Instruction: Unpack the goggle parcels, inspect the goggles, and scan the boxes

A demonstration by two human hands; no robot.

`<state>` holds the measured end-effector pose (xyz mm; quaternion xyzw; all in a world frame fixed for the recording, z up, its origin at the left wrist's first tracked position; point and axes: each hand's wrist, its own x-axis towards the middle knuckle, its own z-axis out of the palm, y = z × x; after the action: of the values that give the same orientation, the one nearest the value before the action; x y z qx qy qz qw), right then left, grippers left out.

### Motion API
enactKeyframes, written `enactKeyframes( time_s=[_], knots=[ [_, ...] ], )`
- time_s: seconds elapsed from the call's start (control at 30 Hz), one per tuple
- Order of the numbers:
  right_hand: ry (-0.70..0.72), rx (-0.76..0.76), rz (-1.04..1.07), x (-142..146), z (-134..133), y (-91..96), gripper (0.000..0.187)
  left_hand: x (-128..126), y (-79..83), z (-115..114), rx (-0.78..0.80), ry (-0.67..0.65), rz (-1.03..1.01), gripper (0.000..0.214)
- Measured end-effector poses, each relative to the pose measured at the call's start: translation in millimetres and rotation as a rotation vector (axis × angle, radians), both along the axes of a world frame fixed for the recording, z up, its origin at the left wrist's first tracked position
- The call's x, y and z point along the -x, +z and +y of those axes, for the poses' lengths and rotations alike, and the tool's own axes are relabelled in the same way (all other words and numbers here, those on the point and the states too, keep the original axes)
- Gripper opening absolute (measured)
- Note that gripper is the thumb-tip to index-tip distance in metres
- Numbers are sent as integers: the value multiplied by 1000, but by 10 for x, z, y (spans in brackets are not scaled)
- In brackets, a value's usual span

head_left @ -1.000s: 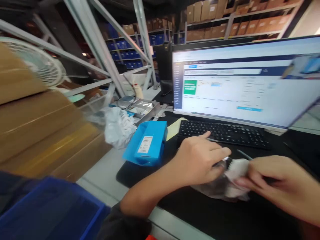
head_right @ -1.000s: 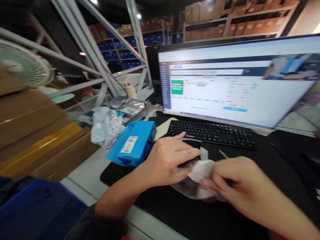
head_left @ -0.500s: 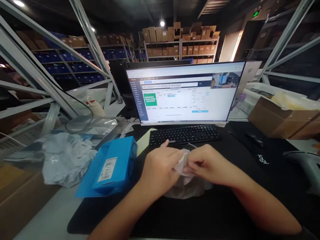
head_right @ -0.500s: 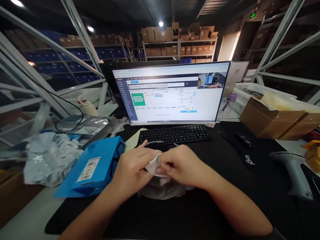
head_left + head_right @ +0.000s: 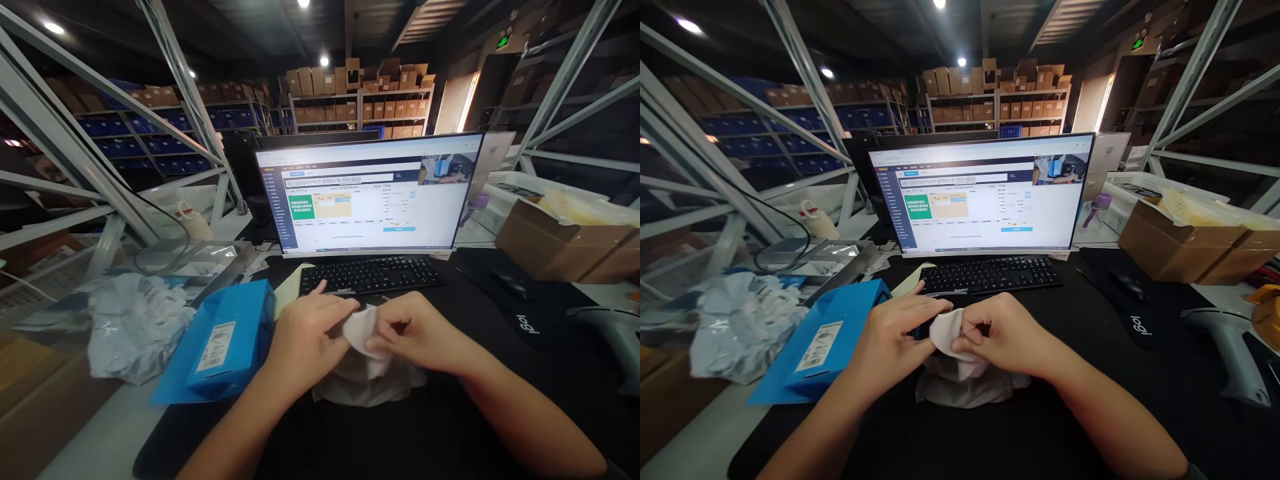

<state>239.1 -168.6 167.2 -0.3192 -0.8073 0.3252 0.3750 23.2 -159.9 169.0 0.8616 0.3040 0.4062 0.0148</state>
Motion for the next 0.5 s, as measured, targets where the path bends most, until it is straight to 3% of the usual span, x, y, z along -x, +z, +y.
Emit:
enactKeyframes(
  time_s=[0.07,0.13,0.27,0.37,0.5],
  knots=[
    [-114,-16,76,132,-17,-65,46,-24,15,-20,-73,35,27,15],
    [-158,63,167,159,15,-79,47,-13,44,-29,-122,55,47,15],
    [36,282,280,-21,116,18,57,112,117,-26,-107,43,15,26],
    [166,245,198,-169,132,102,59,199,159,-39,-40,12,-6,29],
    [199,173,64,-261,99,130,56,225,185,-55,8,-7,-6,28]
  ],
)
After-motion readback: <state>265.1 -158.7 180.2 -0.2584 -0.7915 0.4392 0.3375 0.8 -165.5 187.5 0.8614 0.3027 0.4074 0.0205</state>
